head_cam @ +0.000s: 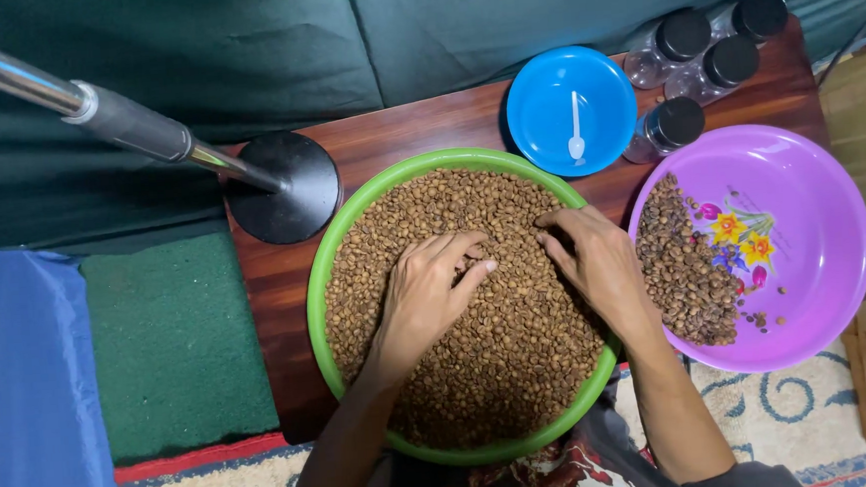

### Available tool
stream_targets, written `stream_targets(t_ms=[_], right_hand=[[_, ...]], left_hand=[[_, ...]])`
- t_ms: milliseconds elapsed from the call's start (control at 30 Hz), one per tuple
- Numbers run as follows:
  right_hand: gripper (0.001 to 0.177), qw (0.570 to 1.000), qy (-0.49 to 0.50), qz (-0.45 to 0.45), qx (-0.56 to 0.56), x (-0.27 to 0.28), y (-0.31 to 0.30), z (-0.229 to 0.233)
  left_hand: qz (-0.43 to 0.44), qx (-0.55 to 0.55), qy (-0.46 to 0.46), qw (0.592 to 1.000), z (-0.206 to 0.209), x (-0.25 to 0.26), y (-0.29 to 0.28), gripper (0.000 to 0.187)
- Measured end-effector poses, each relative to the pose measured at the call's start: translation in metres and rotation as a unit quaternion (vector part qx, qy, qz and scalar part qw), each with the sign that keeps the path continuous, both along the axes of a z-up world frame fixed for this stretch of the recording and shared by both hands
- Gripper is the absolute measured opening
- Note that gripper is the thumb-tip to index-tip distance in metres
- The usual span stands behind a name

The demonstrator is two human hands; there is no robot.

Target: Sorting coffee beans by hand to remove defects, moving them from a green bowl to a purple tray.

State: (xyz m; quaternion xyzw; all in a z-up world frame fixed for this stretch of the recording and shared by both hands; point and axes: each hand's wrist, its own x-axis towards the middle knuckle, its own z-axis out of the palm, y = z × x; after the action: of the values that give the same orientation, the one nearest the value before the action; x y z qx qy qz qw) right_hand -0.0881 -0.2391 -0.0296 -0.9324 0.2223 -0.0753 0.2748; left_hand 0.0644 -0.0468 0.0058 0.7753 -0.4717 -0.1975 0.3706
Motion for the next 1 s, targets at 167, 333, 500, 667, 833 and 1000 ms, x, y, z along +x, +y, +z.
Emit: stream_targets(t_ms=[167,333,500,667,833,1000], right_hand=[[0.018,1.000,0.000,-0.010,0.005,-0.001,0.002,0.000],[0.019,0.971,-0.121,-0.107,0.175,-0.009,0.001,0.017],[0.019,0.932,-0.181,-0.168,0.265,-0.013,-0.004,0.008],[0.015,0.976,-0.137,-0.101,0.138,-0.005,0.003,0.019],[0.013,0.982,-0.139,-0.025,0.126,0.012,0.018,0.031],[0.014,0.988,-0.078,0.050,0.125,0.029,0.026,0.047]], left_hand=[[0.003,-0.038,0.009,0.999,-0.007,-0.002,-0.001,0.027],[0.013,-0.088,-0.013,0.996,-0.022,0.000,-0.001,0.024],[0.011,-0.110,-0.044,0.993,-0.036,0.002,0.000,0.023],[0.024,-0.105,-0.068,0.992,-0.037,0.002,0.000,0.021],[0.037,-0.090,-0.096,0.991,-0.047,0.006,0.003,0.019],[0.048,-0.072,-0.106,0.991,-0.044,0.006,0.004,0.021]])
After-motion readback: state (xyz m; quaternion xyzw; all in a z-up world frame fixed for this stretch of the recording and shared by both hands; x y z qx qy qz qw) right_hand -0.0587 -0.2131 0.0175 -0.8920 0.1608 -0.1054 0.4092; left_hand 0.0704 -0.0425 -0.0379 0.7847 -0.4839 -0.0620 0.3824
